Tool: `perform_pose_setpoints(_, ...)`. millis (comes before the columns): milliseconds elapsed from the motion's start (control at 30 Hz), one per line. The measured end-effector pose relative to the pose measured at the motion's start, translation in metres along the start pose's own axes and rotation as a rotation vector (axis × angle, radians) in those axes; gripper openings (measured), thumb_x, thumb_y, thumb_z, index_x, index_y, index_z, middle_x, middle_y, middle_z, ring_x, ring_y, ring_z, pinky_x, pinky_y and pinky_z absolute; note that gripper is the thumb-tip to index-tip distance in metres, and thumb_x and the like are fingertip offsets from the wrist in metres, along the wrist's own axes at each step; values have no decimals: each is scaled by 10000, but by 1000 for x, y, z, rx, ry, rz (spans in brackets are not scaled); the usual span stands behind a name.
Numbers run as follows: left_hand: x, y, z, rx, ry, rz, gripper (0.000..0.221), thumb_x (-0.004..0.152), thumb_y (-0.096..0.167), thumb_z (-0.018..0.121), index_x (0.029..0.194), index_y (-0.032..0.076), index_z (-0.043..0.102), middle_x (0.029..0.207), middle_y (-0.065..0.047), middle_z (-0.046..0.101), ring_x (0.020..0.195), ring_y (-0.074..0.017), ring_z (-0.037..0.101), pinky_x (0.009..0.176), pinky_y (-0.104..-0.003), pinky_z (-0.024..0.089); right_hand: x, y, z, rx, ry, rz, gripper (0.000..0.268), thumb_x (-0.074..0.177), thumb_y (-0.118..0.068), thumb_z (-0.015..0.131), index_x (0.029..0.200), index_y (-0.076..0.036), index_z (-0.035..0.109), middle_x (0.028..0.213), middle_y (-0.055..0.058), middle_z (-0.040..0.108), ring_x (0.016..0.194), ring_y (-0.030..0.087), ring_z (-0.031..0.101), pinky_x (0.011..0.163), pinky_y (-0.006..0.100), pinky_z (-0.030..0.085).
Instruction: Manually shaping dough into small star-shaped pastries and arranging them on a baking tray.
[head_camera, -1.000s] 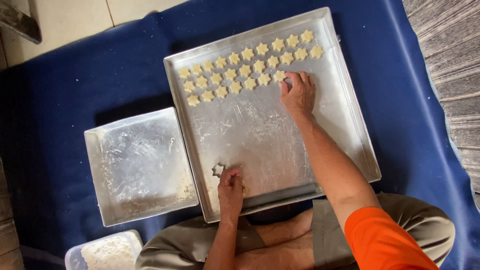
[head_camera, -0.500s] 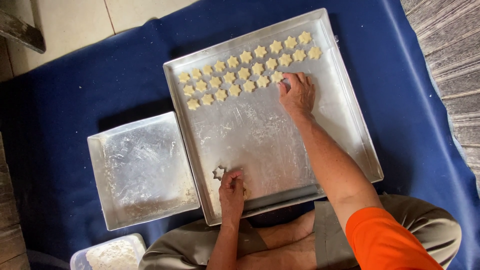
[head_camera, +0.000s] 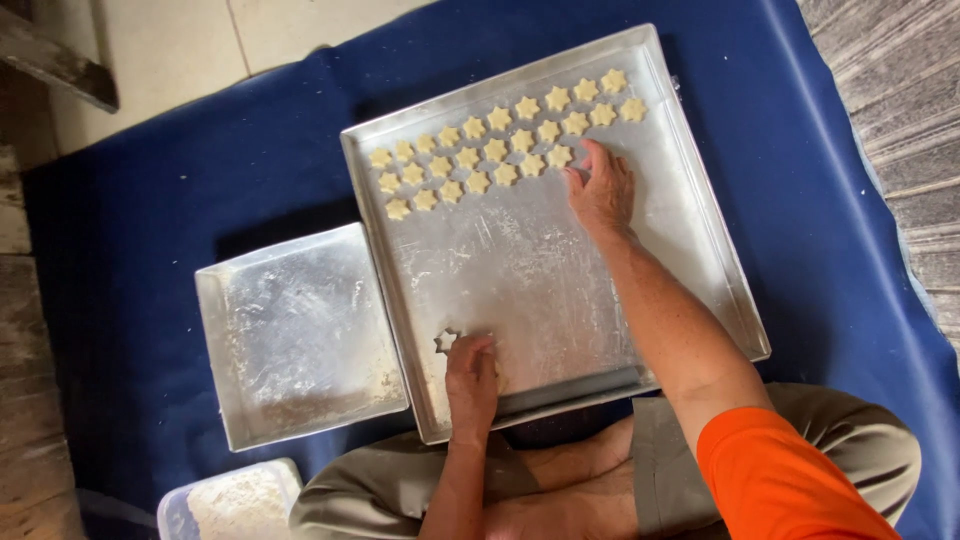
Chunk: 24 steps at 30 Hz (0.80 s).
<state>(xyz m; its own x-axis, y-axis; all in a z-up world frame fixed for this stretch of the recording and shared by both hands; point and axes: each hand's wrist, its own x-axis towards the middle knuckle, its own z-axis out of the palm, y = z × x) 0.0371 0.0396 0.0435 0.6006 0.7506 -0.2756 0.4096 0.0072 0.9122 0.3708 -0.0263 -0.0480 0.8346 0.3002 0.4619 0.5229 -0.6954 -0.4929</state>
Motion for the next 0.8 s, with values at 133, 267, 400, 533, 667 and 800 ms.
perform_pose_setpoints(133, -5, -21, -4, 427, -131, 250, 183, 994, 166, 650, 1165, 115, 691, 1173, -86, 576, 1065, -305, 625, 810, -451, 575, -7, 12, -9, 94, -82, -77, 429, 919, -218, 771, 1301, -147, 589, 1010, 59, 678, 963, 319, 658, 837, 492, 502)
perform_pose_setpoints(267, -12, -55, -2, 800, -173, 372, 408, 821, 269, 838, 1194, 170, 704, 1242, -43, 482, 1169, -306, 522, 884, -475, 555, -28, -4, -61, 210, -346, -43, 455, 916, -77, 695, 1355, -46, 580, 1337, 245, 613, 1258, 451, 562, 1061, 548, 440)
perform_pose_setpoints(400, -5, -81, 3, 887, -137, 376, 424, 807, 237, 828, 1203, 226, 677, 1166, -5, 478, 1117, -261, 527, 863, -437, 543, -64, -14, -108, 261, -526, 34, 483, 930, -143, 633, 1388, 2, 589, 1465, 324, 518, 1405, 478, 447, 1179, 553, 352)
perform_pose_setpoints(533, 12, -129, 18, 906, -130, 384, 359, 806, 232, 801, 1111, 189, 617, 1091, -55, 479, 1035, -287, 575, 820, -422, 556, -121, 8, -147, 11, -675, 144, 375, 956, -282, 623, 1319, -210, 681, 1409, 106, 596, 1334, 331, 543, 1127, 434, 437)
perform_pose_setpoints(667, 13, -128, 19, 883, -15, 615, 116, 859, 19, 672, 938, 85, 619, 905, -128, 605, 825, -311, 713, 716, -379, 594, -154, 49, -184, -284, -555, 210, 376, 877, -466, 721, 1203, -279, 727, 1275, 49, 594, 1174, 317, 567, 1030, 406, 483)
perform_pose_setpoints(800, 9, -107, 16, 1863, -78, 737, 287, 1016, 315, 628, 1302, 313, 598, 1284, 106, 582, 1274, -79, 547, 1120, -313, 380, -165, 43, -231, -375, -598, 313, 607, 815, -630, 744, 1277, -245, 667, 1333, 112, 592, 1191, 347, 555, 1004, 441, 476)
